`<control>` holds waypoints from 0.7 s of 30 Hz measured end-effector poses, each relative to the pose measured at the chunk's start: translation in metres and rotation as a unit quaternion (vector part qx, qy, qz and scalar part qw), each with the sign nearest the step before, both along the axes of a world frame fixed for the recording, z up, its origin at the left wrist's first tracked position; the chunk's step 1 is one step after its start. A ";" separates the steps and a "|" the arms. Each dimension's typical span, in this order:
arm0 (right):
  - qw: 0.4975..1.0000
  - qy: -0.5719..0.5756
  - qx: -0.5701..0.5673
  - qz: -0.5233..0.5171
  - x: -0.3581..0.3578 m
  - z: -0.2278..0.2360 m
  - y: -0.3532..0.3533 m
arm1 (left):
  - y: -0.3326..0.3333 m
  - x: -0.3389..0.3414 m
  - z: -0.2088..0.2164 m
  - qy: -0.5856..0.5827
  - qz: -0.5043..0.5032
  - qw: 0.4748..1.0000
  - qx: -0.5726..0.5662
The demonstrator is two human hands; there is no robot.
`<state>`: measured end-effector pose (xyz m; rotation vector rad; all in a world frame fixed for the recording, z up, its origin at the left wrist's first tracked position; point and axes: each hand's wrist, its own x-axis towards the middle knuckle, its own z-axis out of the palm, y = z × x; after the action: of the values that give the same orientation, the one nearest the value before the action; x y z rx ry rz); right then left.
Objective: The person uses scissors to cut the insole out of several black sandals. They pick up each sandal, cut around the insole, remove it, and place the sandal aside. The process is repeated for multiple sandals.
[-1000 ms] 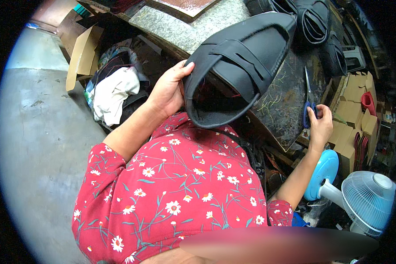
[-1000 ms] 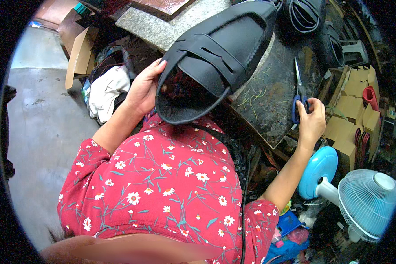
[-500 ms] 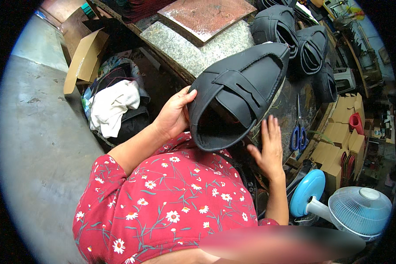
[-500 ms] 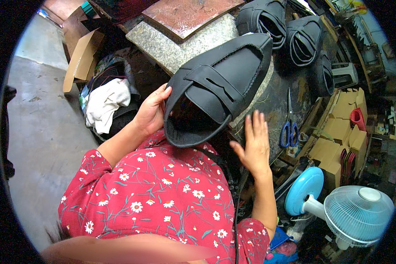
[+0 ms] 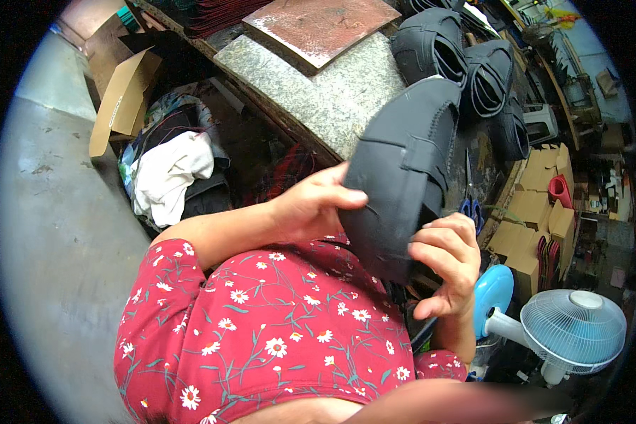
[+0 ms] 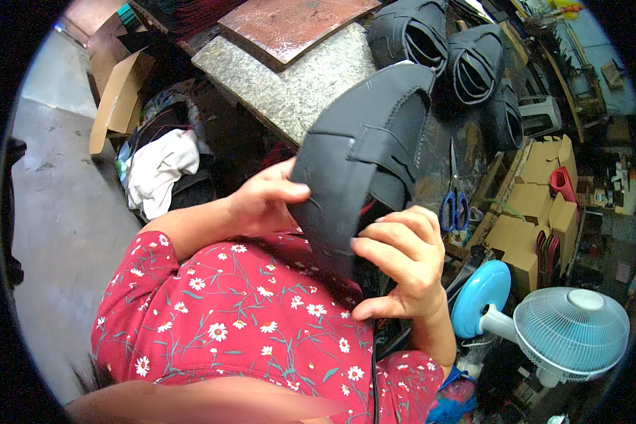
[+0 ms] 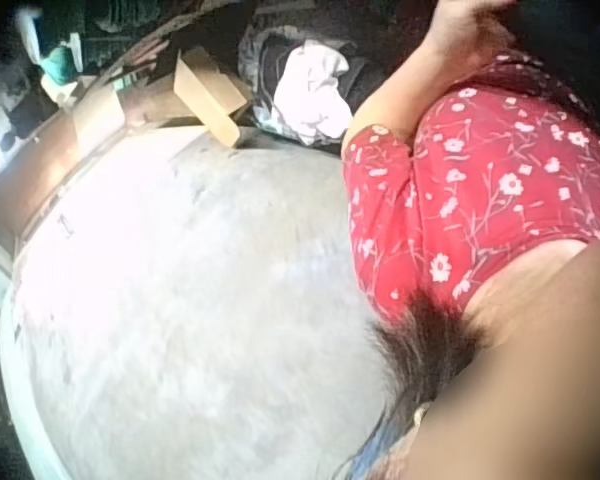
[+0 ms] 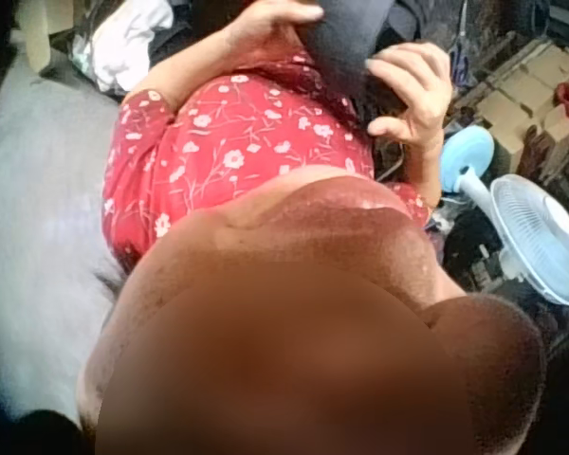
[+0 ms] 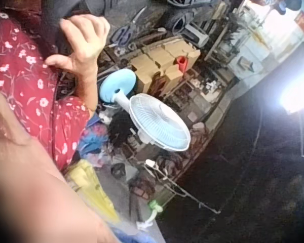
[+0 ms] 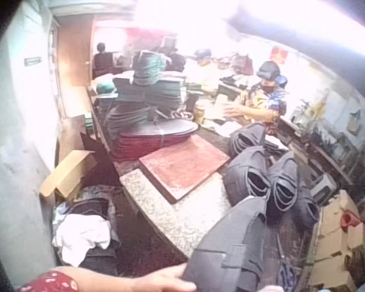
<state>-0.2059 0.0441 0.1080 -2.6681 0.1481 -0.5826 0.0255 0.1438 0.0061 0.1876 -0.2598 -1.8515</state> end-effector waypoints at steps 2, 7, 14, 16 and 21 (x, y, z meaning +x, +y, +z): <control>0.997 0.074 -0.033 -0.001 0.003 0.018 0.003 | -0.008 -0.007 0.013 -0.048 -0.056 0.997 -0.034; 0.991 0.125 0.043 -0.030 -0.002 0.030 0.006 | -0.026 -0.008 0.033 -0.096 -0.057 0.989 -0.101; 0.945 -0.070 0.296 -0.124 -0.040 0.010 0.016 | -0.071 -0.007 0.024 -0.230 0.010 0.913 -0.336; 0.897 -0.204 0.337 -0.199 -0.059 0.018 0.022 | -0.086 0.000 0.011 -0.396 0.186 0.802 -0.407; 0.874 -0.266 0.201 -0.355 -0.109 0.037 0.025 | -0.115 0.029 -0.019 -0.814 0.334 0.313 -0.356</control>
<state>-0.3147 0.0689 0.1448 -1.9024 0.9872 -1.3144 0.0542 0.0287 -0.0126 1.2719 -1.9631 0.1360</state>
